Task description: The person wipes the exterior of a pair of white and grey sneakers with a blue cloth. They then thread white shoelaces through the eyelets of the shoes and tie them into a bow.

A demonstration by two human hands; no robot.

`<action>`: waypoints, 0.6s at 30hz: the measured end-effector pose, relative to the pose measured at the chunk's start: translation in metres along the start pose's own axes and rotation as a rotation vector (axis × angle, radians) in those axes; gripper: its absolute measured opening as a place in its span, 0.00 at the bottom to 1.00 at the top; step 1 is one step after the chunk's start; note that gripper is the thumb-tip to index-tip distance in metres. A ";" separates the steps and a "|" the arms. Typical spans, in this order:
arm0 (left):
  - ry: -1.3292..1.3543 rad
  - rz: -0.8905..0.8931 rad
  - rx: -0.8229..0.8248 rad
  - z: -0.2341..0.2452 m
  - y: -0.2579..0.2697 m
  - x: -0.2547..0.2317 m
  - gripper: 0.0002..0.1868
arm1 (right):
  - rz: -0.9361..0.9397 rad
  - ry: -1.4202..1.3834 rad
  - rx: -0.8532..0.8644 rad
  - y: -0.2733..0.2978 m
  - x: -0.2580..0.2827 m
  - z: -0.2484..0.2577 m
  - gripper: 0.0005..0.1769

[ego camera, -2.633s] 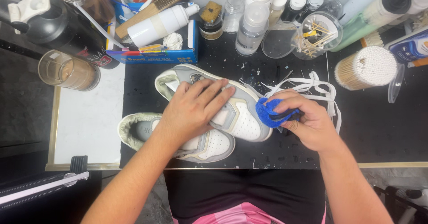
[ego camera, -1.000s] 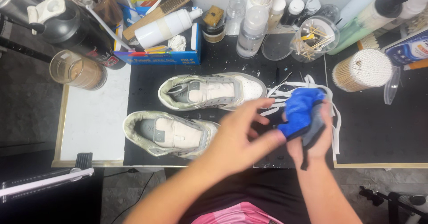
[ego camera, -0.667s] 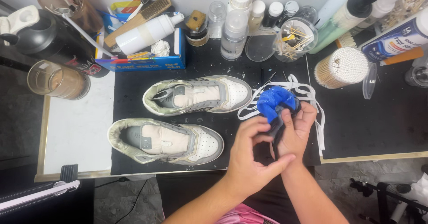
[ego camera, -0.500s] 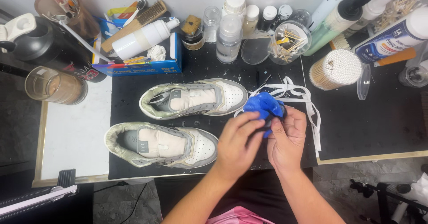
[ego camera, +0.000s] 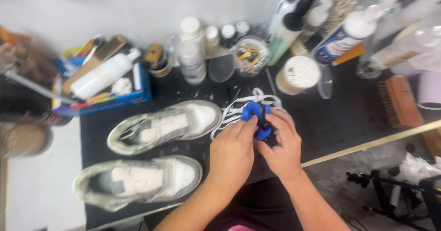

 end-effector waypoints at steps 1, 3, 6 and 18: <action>-0.014 -0.036 -0.005 -0.002 -0.001 -0.006 0.21 | -0.012 0.170 -0.033 -0.002 0.000 0.008 0.33; -0.038 -0.114 -0.006 -0.006 -0.003 -0.019 0.25 | 0.055 0.226 -0.068 -0.005 0.005 0.022 0.30; 0.179 -0.045 0.042 -0.007 -0.010 -0.021 0.19 | 0.039 0.218 0.006 -0.008 0.009 0.045 0.27; 0.230 -0.108 0.001 0.006 -0.017 -0.034 0.18 | 0.119 0.316 -0.031 -0.027 0.000 0.115 0.27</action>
Point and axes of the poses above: each hand's wrist, its own y-axis away from the middle knuckle, its own z-axis out of the back of the hand, x = y × z, the point moved 3 cm from there along -y, towards the middle knuckle, and after that the axes turned 6 degrees about y, right-handed, at the moved point
